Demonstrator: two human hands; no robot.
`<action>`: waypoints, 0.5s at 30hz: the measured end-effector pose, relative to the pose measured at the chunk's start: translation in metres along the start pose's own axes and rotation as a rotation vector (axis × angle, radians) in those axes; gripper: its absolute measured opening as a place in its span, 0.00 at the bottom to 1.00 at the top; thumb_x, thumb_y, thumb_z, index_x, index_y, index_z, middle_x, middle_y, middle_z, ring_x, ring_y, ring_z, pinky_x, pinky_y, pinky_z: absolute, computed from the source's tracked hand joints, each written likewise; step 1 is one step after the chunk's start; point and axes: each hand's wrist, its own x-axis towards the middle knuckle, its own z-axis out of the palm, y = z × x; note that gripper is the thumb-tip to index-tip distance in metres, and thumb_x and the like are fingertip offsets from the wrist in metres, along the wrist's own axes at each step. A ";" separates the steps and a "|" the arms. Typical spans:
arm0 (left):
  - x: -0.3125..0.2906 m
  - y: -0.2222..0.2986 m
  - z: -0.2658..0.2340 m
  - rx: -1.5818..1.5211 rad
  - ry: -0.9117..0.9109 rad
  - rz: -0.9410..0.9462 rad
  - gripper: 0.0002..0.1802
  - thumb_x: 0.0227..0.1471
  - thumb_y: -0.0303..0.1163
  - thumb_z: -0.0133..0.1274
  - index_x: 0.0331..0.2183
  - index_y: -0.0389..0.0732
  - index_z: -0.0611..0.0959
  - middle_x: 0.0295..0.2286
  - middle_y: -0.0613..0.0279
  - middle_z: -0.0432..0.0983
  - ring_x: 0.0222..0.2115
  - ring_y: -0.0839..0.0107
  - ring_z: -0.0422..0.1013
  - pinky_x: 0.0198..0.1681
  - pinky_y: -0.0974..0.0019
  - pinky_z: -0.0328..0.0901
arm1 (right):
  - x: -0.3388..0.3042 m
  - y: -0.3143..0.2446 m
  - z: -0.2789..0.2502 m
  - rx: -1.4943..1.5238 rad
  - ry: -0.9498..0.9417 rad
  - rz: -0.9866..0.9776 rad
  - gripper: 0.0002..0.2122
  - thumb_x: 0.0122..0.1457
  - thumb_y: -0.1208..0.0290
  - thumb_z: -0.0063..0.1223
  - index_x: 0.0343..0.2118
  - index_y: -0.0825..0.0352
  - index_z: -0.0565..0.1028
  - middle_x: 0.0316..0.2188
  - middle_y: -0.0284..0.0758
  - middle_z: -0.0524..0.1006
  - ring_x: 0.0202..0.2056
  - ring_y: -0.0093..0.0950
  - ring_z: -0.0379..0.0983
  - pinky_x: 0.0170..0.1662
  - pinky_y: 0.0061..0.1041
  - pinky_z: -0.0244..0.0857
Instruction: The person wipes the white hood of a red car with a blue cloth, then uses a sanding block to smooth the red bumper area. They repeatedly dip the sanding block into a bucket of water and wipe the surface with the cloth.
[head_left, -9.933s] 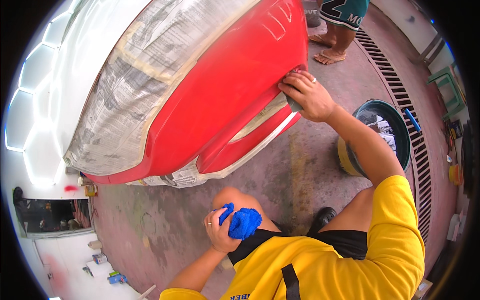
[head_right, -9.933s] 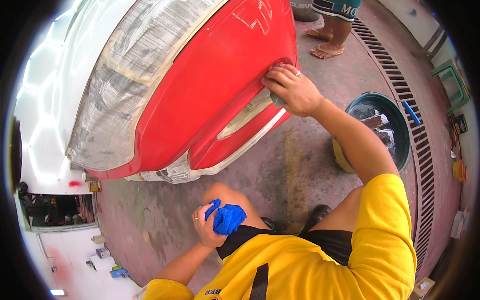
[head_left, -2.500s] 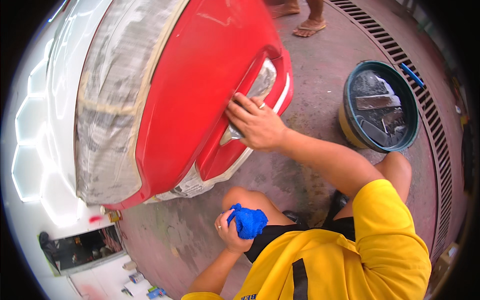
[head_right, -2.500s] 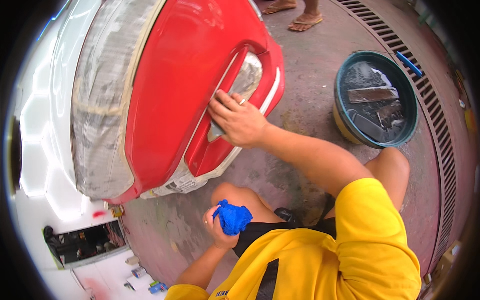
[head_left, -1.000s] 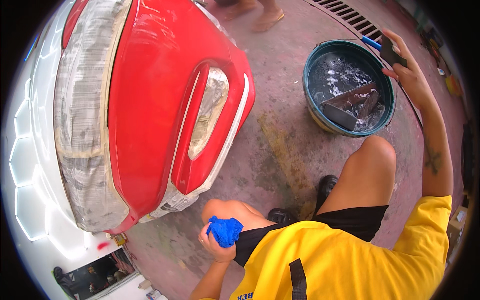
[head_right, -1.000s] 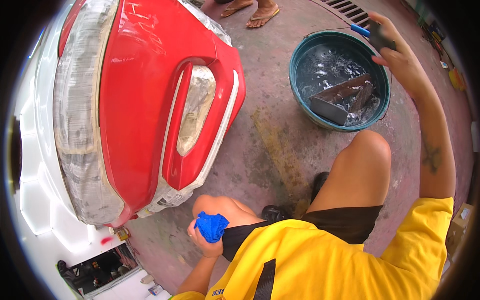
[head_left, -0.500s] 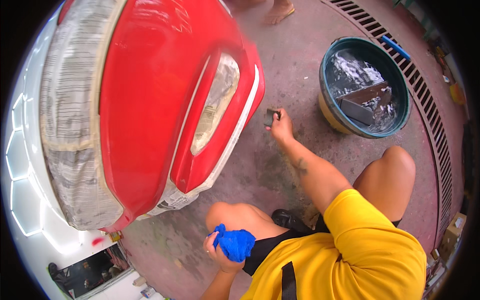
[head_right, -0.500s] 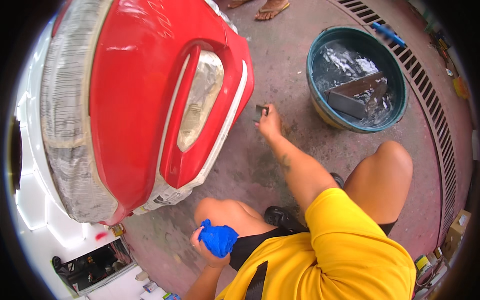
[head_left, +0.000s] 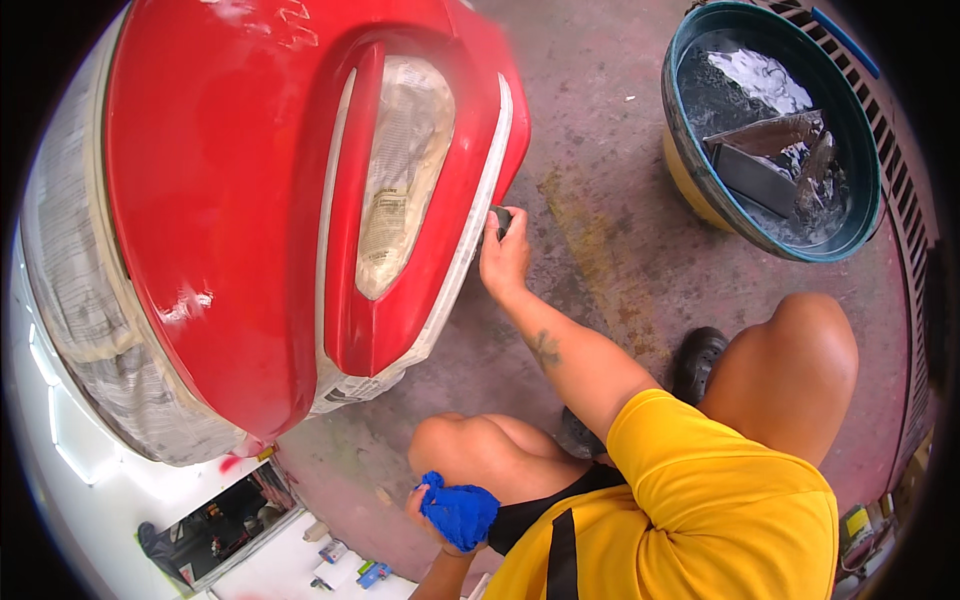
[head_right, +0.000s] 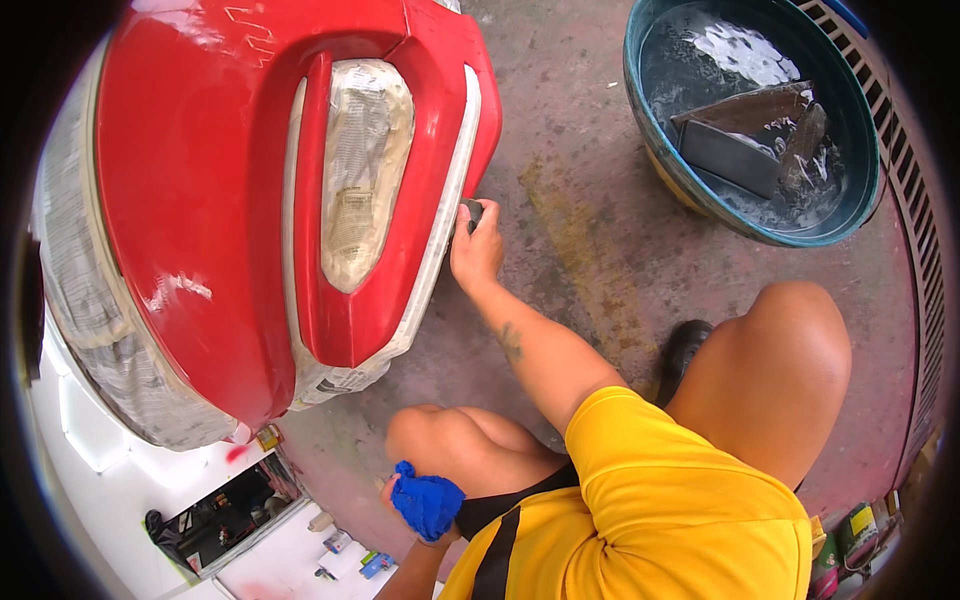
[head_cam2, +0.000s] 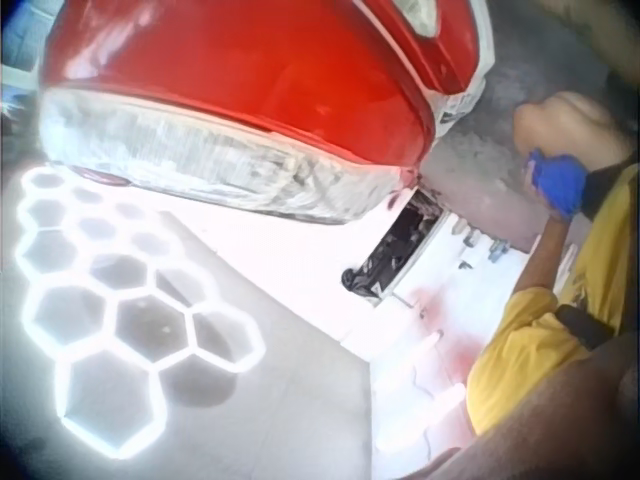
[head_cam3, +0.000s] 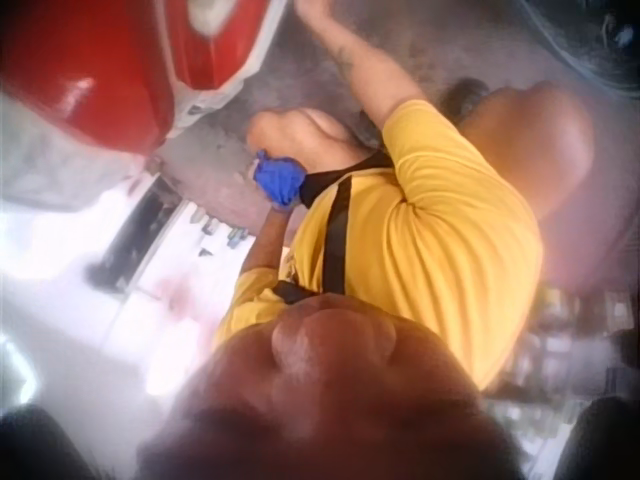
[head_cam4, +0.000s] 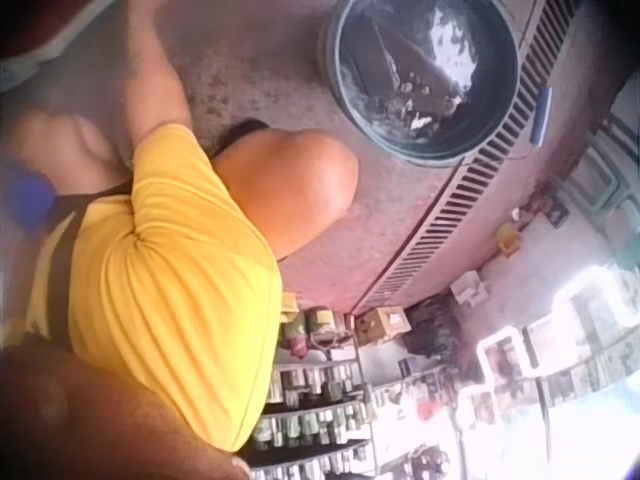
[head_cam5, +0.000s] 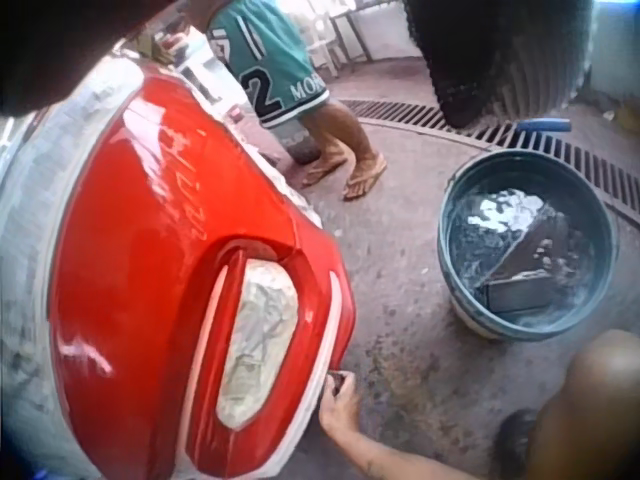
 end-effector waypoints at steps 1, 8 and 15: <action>-0.002 0.000 -0.001 0.003 -0.002 -0.014 0.55 0.47 0.56 0.69 0.66 0.43 0.61 0.57 0.42 0.65 0.56 0.45 0.66 0.62 0.40 0.61 | 0.003 -0.003 0.002 0.021 0.063 -0.020 0.22 0.72 0.51 0.52 0.56 0.64 0.66 0.43 0.54 0.81 0.46 0.54 0.81 0.49 0.50 0.70; 0.000 0.003 0.002 -0.014 -0.038 -0.071 0.57 0.44 0.53 0.71 0.65 0.38 0.61 0.56 0.45 0.65 0.57 0.48 0.66 0.63 0.45 0.60 | 0.093 -0.049 -0.018 0.048 0.277 -0.122 0.25 0.68 0.49 0.55 0.57 0.60 0.61 0.44 0.57 0.81 0.44 0.62 0.79 0.48 0.57 0.69; 0.016 0.023 0.001 -0.001 -0.073 -0.072 0.58 0.41 0.49 0.75 0.64 0.35 0.62 0.55 0.48 0.65 0.56 0.51 0.67 0.63 0.47 0.60 | 0.093 -0.040 -0.025 0.188 0.206 -0.105 0.28 0.66 0.48 0.61 0.53 0.66 0.63 0.44 0.56 0.78 0.47 0.54 0.79 0.49 0.49 0.70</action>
